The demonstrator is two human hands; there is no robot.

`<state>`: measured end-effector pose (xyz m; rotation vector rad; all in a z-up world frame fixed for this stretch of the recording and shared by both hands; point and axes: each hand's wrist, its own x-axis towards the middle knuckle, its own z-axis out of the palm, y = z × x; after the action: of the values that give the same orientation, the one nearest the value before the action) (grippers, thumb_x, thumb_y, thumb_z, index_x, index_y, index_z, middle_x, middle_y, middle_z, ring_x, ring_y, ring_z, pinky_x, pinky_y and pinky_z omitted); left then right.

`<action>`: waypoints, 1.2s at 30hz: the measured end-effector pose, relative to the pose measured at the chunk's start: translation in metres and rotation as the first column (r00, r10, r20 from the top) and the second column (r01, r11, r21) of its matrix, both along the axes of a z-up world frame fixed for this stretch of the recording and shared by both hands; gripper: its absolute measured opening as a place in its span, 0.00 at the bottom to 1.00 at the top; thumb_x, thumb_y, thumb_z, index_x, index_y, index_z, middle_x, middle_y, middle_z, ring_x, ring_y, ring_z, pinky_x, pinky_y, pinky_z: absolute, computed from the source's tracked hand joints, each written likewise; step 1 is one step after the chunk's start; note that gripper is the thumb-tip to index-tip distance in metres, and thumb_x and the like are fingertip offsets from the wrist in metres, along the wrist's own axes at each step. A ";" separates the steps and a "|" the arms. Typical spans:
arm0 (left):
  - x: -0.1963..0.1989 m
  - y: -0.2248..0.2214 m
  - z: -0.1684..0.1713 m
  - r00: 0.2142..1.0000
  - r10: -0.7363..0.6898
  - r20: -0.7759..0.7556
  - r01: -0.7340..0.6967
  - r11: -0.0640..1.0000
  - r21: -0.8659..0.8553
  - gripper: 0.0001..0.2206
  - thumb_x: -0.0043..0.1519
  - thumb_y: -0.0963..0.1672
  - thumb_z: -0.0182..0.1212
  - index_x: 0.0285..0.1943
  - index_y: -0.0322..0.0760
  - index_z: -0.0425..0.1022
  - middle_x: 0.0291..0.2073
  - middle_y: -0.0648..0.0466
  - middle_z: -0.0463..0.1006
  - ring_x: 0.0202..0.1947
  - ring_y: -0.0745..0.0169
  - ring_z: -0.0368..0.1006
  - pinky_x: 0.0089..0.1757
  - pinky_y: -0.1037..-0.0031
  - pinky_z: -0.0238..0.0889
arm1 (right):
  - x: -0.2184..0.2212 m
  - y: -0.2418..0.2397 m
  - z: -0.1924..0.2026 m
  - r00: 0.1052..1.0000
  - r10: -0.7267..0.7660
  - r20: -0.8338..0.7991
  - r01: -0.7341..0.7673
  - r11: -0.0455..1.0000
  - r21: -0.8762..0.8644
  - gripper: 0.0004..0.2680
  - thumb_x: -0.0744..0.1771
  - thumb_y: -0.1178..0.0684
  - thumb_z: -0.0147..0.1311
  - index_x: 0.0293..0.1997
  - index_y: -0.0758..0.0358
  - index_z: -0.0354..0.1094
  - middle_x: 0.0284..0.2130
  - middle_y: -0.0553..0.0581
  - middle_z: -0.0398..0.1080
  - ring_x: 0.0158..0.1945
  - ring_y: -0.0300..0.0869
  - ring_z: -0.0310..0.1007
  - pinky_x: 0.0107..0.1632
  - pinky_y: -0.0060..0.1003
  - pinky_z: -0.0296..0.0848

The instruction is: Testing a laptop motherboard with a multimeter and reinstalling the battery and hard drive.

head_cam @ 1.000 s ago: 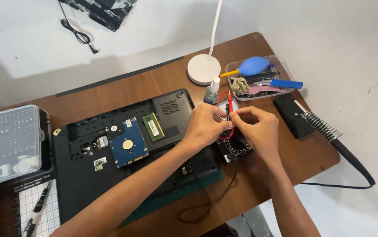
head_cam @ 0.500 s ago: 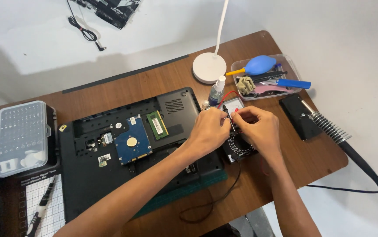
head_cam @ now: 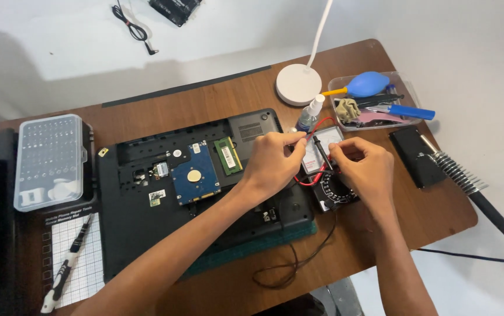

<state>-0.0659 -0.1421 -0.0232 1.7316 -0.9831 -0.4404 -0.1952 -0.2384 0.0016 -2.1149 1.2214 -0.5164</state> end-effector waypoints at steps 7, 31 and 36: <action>0.032 0.056 0.009 0.993 0.108 0.051 -0.106 0.994 -0.031 0.11 0.58 0.43 0.50 0.46 0.36 0.74 0.32 0.49 0.79 0.32 0.58 0.75 0.31 0.76 0.68 | 0.002 -0.002 -0.008 0.997 0.030 -0.068 -0.040 0.988 -0.147 0.04 0.61 0.48 0.57 0.30 0.52 0.72 0.22 0.50 0.71 0.31 0.42 0.71 0.36 0.33 0.69; 0.098 0.170 -0.036 0.876 0.295 0.382 -0.346 0.936 0.072 0.12 0.60 0.43 0.51 0.48 0.30 0.73 0.38 0.45 0.76 0.48 0.54 0.68 0.48 0.70 0.62 | 0.100 0.085 -0.001 0.859 0.505 0.082 -0.404 0.767 -0.498 0.02 0.63 0.59 0.59 0.31 0.66 0.72 0.20 0.57 0.70 0.25 0.47 0.71 0.31 0.31 0.69; 0.098 0.172 -0.030 0.828 0.316 0.463 -0.361 0.932 0.011 0.12 0.60 0.42 0.51 0.47 0.27 0.72 0.38 0.41 0.75 0.48 0.51 0.68 0.49 0.67 0.61 | 0.119 0.115 0.006 0.823 0.568 -0.020 -0.536 0.763 -0.362 0.03 0.62 0.57 0.56 0.33 0.63 0.73 0.23 0.56 0.72 0.29 0.46 0.73 0.31 0.32 0.71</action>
<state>0.0321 0.0298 -0.0536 2.1037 -0.9537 0.1670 -0.0758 -0.1234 0.0073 -2.5769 0.4098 -0.5765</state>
